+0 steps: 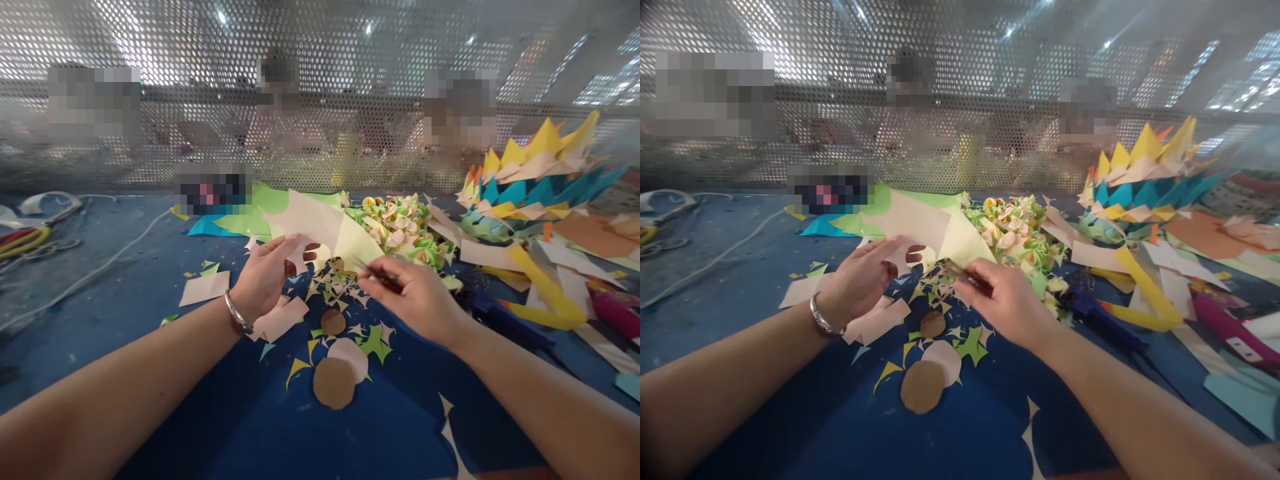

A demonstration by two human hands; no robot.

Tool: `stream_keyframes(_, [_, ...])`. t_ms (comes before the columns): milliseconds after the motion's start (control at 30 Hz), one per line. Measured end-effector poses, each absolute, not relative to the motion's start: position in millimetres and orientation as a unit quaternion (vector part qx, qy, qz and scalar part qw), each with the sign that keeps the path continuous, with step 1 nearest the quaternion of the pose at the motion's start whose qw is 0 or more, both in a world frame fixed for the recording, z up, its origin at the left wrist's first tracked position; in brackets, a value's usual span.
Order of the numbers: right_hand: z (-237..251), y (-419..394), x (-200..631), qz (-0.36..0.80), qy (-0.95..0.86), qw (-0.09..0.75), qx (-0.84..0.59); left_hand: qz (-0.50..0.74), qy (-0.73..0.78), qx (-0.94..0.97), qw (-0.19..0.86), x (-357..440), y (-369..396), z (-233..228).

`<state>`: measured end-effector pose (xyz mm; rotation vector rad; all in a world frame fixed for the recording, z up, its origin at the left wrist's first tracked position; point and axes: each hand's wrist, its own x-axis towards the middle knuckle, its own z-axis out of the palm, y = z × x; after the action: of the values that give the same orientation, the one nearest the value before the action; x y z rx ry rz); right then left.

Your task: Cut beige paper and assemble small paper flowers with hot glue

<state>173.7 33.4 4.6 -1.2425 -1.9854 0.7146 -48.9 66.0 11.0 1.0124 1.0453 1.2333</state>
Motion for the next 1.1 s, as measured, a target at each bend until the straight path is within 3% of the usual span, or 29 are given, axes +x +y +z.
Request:
stream_keyframes(200, [-0.4,26.0,151.1,0.25,-0.842,0.154,-0.453,0.539,0.448,0.416,0.58,-47.0,62.7,10.8])
stream_keyframes(367, [-0.5,25.8,145.7,0.294,-0.828,0.132,-0.458,0.536,0.403,0.395,0.628,-46.4,60.6,10.2])
stream_keyframes(567, [3.2,27.0,154.1,0.351,-0.795,0.209,-0.449,0.533,0.384,0.38,0.651,-45.9,57.6,11.6])
stream_keyframes(833, [5.8,39.2,175.8,0.349,-0.669,0.435,-0.491,0.474,0.348,0.419,0.692,-44.3,53.5,11.4])
stream_keyframes(1100, [3.2,43.4,174.7,0.374,-0.642,0.482,-0.464,0.415,0.337,0.451,0.715,-42.3,50.7,9.4])
